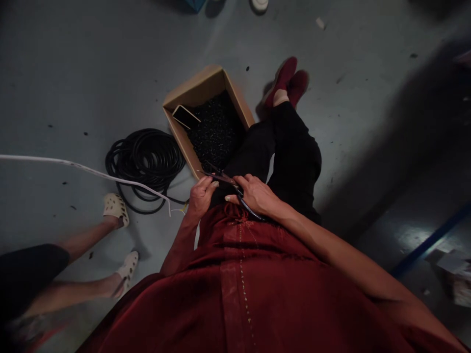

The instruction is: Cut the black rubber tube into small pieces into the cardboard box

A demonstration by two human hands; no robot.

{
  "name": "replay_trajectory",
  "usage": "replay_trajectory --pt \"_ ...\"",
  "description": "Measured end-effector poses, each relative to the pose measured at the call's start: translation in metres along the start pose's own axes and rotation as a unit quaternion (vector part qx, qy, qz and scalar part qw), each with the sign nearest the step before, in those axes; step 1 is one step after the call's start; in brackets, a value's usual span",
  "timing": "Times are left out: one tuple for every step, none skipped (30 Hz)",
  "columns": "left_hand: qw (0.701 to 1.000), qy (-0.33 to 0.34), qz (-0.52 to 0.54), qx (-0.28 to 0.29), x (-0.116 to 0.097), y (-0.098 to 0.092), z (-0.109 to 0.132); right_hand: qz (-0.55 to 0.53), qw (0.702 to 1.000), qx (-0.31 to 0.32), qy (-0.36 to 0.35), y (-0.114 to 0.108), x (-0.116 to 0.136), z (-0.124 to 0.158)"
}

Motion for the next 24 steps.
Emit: replay_trajectory --pt "1.000 -0.002 -0.003 0.003 0.000 0.000 0.000 0.002 1.000 0.001 0.003 0.000 0.000 0.000" --pt "1.000 -0.004 -0.004 0.005 0.000 0.000 0.000 0.005 1.000 0.002 0.007 0.000 0.000 -0.001" --pt "1.000 -0.004 -0.004 0.008 0.000 0.001 0.000 0.008 1.000 0.003 0.010 0.001 -0.001 -0.001" --pt "1.000 -0.004 -0.003 0.010 0.000 0.002 0.000 0.009 1.000 0.005 0.011 0.001 -0.001 -0.001" --pt "1.000 -0.005 -0.001 0.011 0.001 0.003 -0.001 0.008 1.000 0.007 0.012 0.002 -0.002 -0.001" --pt "1.000 -0.007 0.002 0.011 0.003 0.004 -0.001 0.006 1.000 0.010 0.012 0.003 -0.002 -0.001" --pt "1.000 -0.010 0.004 0.011 0.005 0.005 -0.001 0.003 1.000 0.013 0.012 0.004 -0.003 -0.002" --pt "1.000 -0.014 0.008 0.009 0.008 0.007 -0.001 0.001 1.000 0.016 0.013 0.006 -0.004 -0.002" --pt "1.000 -0.018 0.013 0.007 0.011 0.008 -0.002 0.001 1.000 0.018 0.016 0.007 -0.006 -0.003" --pt "1.000 -0.021 0.020 0.005 0.014 0.010 -0.002 0.004 1.000 0.019 0.020 0.008 -0.008 -0.004" --pt "0.999 -0.024 0.027 0.004 0.017 0.012 -0.002 0.008 0.999 0.020 0.024 0.008 -0.009 -0.005" --pt "0.999 -0.026 0.037 0.004 0.020 0.014 -0.003 0.013 0.999 0.022 0.028 0.010 -0.010 -0.006" --pt "0.998 -0.029 0.047 0.005 0.023 0.016 -0.003 0.018 0.999 0.024 0.032 0.011 -0.012 -0.007" --pt "0.998 -0.031 0.056 0.008 0.027 0.019 -0.004 0.023 0.999 0.026 0.036 0.012 -0.013 -0.008" --pt "0.997 -0.035 0.065 0.013 0.030 0.022 -0.004 0.027 0.998 0.029 0.041 0.013 -0.014 -0.009" --pt "0.997 -0.039 0.071 0.018 0.033 0.025 -0.005 0.033 0.998 0.032 0.046 0.014 -0.015 -0.010" --pt "0.996 -0.045 0.076 0.024 0.037 0.028 -0.005 0.038 0.997 0.035 0.052 0.016 -0.016 -0.011" --pt "0.995 -0.051 0.077 0.030 0.040 0.031 -0.005 0.044 0.997 0.037 0.057 0.017 -0.017 -0.011" --pt "0.995 -0.057 0.076 0.034 0.043 0.033 -0.005 0.049 0.996 0.040 0.062 0.018 -0.018 -0.012" --pt "0.995 -0.062 0.075 0.038 0.045 0.034 -0.005 0.055 0.995 0.043 0.066 0.019 -0.018 -0.013" --pt "0.994 -0.067 0.072 0.042 0.048 0.036 -0.005 0.061 0.995 0.045 0.070 0.020 -0.019 -0.013" --pt "0.994 -0.070 0.070 0.046 0.050 0.037 -0.005 0.066 0.994 0.047 0.074 0.021 -0.020 -0.014" --pt "0.994 -0.073 0.066 0.051 0.051 0.039 -0.005 0.070 0.993 0.050 0.078 0.022 -0.021 -0.015" --pt "0.994 -0.075 0.064 0.054 0.054 0.040 -0.006 0.074 0.993 0.052 0.081 0.023 -0.021 -0.016"
Point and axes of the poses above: each hand's wrist, its own z-axis away from the middle knuckle, its own y-axis out of the palm, x = y × z, the point moved 10 cm from there along -z, towards the middle knuckle, and after that the axes turned 2 degrees about x, right-handed, at the moved point
